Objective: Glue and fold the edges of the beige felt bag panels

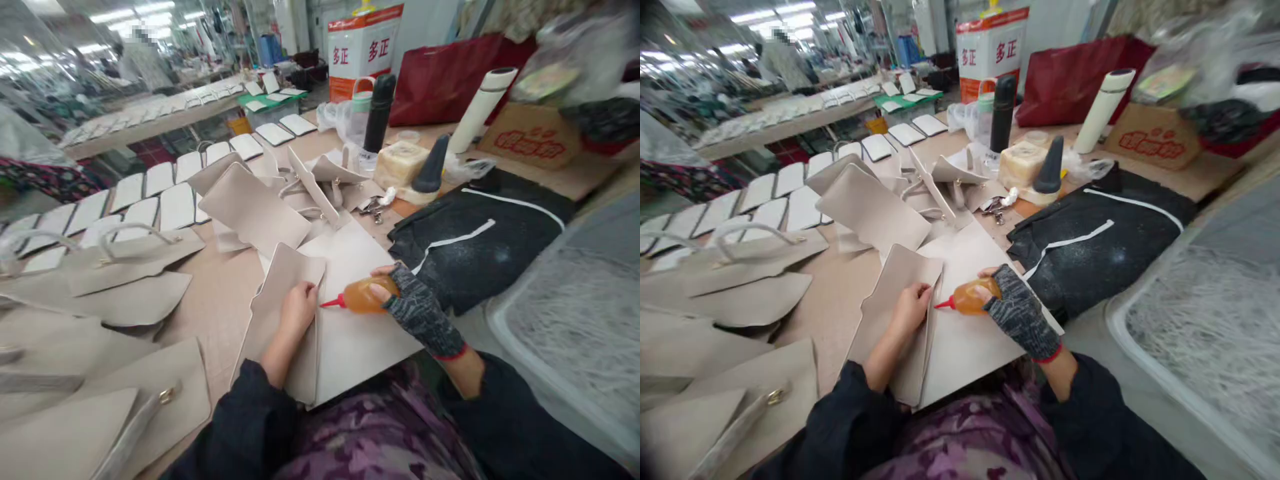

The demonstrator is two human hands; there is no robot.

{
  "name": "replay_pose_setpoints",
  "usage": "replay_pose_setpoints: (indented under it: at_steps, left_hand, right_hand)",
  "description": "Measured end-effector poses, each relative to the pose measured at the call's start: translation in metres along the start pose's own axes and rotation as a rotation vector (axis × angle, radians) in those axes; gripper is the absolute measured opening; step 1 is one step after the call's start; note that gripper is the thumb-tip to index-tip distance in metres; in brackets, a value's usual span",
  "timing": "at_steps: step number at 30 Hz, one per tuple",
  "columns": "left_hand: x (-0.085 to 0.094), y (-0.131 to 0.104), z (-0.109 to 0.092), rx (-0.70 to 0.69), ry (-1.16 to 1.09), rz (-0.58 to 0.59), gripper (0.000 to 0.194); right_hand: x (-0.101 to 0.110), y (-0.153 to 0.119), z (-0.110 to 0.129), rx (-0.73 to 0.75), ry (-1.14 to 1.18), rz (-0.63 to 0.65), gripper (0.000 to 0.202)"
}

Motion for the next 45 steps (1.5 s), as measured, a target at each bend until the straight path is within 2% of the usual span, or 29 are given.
replay_pose_setpoints:
  at_steps: [8, 20, 29, 38, 42, 45]
  left_hand:
    - [0.002, -0.002, -0.005, 0.024, -0.003, 0.008, 0.022]
    - [0.001, -0.002, -0.003, 0.026, -0.019, 0.007, 0.022]
    - [0.001, -0.002, -0.002, 0.016, -0.024, 0.002, 0.023]
    - [0.001, -0.004, -0.002, 0.048, -0.014, 0.009, 0.023]
    - [0.0, -0.004, -0.001, 0.048, -0.013, 0.018, 0.024]
    - [-0.003, -0.004, 0.0, 0.035, -0.014, 0.036, 0.024]
  right_hand:
    - [0.002, -0.022, 0.002, -0.053, 0.053, -0.008, 0.023]
    - [-0.007, -0.05, -0.006, -0.194, 0.194, 0.078, 0.023]
    - [-0.009, -0.061, -0.004, -0.219, 0.185, 0.122, 0.025]
    - [-0.016, -0.077, -0.009, -0.318, 0.213, 0.198, 0.025]
    - [-0.021, -0.077, -0.023, -0.433, 0.347, 0.242, 0.027]
    - [-0.026, -0.078, -0.046, -0.641, 0.636, 0.233, 0.026]
Point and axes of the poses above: each hand's wrist, its own y-axis towards the middle knuckle, its own x-axis out of the back of the hand, z = x × y, the point moved 10 cm from there along y, towards the middle knuckle, and after that the axes turned 4 degrees about z, right-handed, at the moved point
